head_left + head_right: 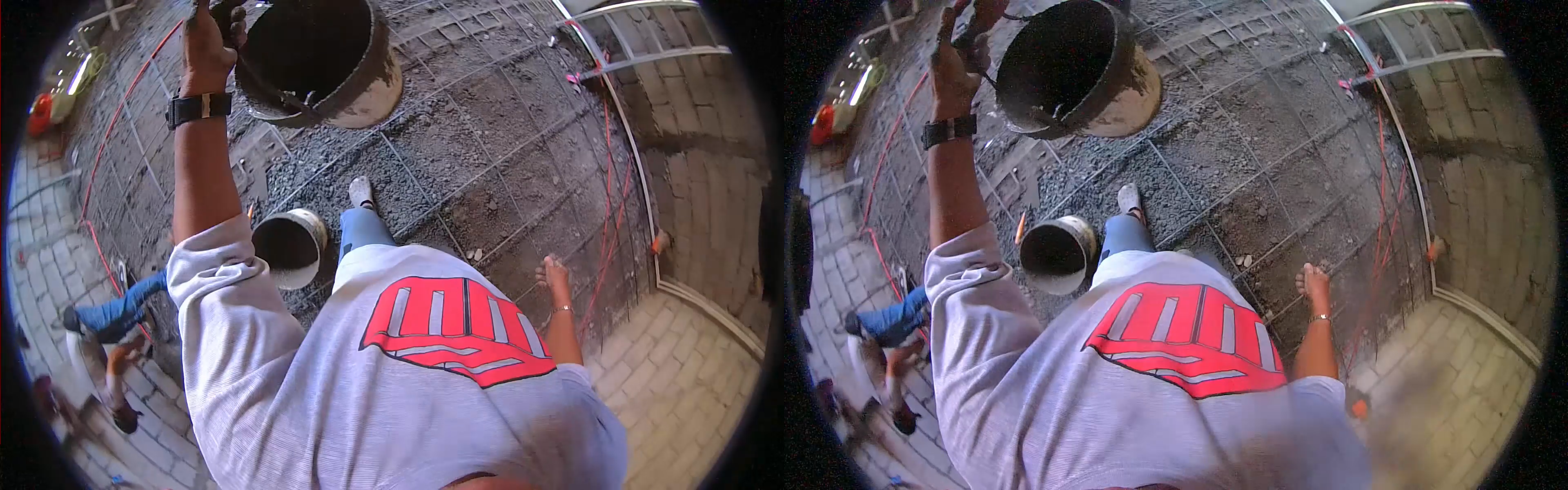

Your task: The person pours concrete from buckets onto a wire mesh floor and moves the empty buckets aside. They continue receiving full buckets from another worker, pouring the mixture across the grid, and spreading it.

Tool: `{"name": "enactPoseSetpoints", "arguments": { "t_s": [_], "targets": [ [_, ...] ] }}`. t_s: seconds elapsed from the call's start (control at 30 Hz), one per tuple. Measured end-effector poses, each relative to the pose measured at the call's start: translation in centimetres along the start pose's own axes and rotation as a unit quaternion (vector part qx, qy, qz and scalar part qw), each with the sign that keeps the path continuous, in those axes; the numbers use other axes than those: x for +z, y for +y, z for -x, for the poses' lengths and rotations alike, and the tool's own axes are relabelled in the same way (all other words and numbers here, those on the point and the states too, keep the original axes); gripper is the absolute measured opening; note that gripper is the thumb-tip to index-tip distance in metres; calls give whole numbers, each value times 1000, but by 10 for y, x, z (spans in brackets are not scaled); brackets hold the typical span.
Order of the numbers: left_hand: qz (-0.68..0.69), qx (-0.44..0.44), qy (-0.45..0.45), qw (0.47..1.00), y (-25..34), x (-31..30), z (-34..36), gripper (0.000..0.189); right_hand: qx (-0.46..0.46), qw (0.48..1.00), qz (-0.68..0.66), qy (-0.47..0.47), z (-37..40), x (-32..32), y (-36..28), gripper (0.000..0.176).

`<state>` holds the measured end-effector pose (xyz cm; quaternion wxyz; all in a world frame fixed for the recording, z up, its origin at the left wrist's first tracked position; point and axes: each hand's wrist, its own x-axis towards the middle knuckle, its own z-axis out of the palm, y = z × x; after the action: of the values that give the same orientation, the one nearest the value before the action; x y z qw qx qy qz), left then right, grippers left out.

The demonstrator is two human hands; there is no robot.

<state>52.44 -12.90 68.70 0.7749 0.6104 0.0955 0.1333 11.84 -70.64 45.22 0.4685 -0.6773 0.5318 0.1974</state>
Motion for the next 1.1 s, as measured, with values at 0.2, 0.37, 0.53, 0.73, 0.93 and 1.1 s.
{"name": "enactPoseSetpoints", "arguments": {
  "t_s": [0.2,0.37,0.53,0.73,0.93,1.1],
  "targets": [
    [-30,-116,-19,993,-40,53,-96,41,-18,998,41,48,32,26,-77,30],
    [-196,-5,-70,978,-100,29,-191,28,13,999,32,23,-2,40,-94,31],
    [-361,36,-6,932,-124,-16,-186,56,56,994,86,-42,-59,50,-156,29],
    [-516,-288,138,795,-216,-151,-5,50,-56,960,240,-129,-230,81,-344,33],
    [-228,-505,522,649,-234,-120,281,42,-229,956,108,-150,-280,134,-557,38],
    [-130,-439,633,624,-253,-71,382,43,-334,874,266,-231,-301,217,-613,43]
  ]
}}
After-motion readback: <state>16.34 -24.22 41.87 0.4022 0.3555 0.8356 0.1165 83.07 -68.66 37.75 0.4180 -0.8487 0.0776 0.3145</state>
